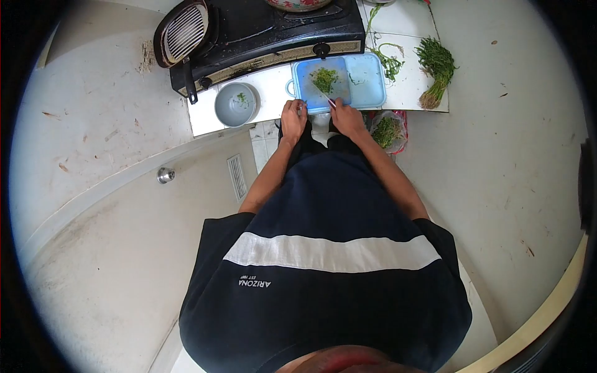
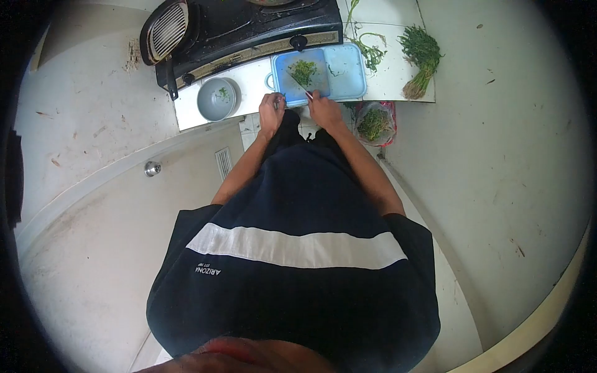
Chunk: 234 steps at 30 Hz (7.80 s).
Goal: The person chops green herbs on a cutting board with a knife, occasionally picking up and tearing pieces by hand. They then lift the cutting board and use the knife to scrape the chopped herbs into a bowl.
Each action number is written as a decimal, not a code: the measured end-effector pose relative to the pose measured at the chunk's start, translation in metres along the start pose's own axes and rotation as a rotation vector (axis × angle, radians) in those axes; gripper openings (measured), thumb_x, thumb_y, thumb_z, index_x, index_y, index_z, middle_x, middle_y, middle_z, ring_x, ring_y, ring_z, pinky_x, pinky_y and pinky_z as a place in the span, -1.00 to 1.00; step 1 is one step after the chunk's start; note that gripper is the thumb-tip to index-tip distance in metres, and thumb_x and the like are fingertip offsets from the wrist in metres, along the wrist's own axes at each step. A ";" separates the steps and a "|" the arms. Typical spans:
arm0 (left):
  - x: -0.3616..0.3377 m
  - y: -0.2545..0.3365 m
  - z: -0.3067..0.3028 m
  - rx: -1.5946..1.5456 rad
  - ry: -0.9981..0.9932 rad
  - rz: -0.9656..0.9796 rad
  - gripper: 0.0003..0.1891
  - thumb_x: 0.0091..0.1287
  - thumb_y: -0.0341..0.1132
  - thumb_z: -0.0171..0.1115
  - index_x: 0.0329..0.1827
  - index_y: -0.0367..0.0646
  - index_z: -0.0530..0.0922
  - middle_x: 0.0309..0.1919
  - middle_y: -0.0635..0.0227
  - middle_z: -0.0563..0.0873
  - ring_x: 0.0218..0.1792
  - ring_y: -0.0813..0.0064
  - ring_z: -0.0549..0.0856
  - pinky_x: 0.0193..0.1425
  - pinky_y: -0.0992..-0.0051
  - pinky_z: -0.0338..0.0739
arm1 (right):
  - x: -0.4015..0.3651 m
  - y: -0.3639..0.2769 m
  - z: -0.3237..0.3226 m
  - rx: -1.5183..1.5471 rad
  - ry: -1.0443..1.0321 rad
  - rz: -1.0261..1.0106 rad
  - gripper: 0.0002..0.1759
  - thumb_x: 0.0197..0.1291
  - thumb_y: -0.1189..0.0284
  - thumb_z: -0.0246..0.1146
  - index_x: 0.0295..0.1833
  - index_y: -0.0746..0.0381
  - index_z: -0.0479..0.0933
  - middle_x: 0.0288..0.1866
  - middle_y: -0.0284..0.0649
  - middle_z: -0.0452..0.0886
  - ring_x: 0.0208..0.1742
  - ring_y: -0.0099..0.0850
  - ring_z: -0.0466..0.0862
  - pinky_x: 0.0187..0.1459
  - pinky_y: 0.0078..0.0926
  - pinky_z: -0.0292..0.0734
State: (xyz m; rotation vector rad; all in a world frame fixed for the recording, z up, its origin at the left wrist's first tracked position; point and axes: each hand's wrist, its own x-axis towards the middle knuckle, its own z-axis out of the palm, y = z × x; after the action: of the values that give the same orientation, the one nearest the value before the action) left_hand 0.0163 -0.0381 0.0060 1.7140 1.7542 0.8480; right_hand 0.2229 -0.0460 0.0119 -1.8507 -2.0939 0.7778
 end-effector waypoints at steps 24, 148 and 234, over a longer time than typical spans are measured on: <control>0.023 0.001 0.003 0.194 -0.079 0.200 -0.91 0.28 -0.37 0.38 -0.24 -0.17 0.75 -0.28 0.21 0.75 -0.13 0.12 0.73 -0.04 0.14 0.56 | -0.004 -0.012 0.008 -0.013 -0.168 -0.016 -0.61 0.51 0.18 0.14 0.13 0.31 0.42 -0.39 0.16 0.72 -0.32 0.21 0.75 -0.21 0.20 0.65; 0.016 -0.014 0.016 -0.274 0.050 -0.313 -0.88 0.19 -0.45 0.53 -0.24 -0.25 0.77 -0.34 0.30 0.81 -0.41 0.50 0.74 -0.25 0.47 0.63 | -0.015 -0.014 0.013 0.033 -0.157 -0.060 -0.55 0.53 0.16 0.12 0.22 0.34 0.37 -0.43 0.15 0.71 -0.35 0.23 0.75 -0.27 0.25 0.64; 0.042 0.034 -0.020 0.089 -0.446 0.318 -0.38 0.40 -0.31 0.19 0.57 0.18 0.40 -0.11 0.01 0.77 -0.17 -0.08 0.76 -0.03 0.05 0.69 | 0.012 0.005 -0.055 0.066 0.082 -0.132 -0.68 0.38 0.16 0.32 -0.07 0.21 0.64 -0.20 -0.06 0.77 -0.18 0.05 0.77 -0.16 -0.01 0.67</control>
State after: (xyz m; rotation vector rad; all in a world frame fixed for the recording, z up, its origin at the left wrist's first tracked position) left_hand 0.0221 0.0020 0.0470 2.0835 1.2598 0.4621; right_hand 0.2534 -0.0210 0.0529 -1.6627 -2.0883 0.7182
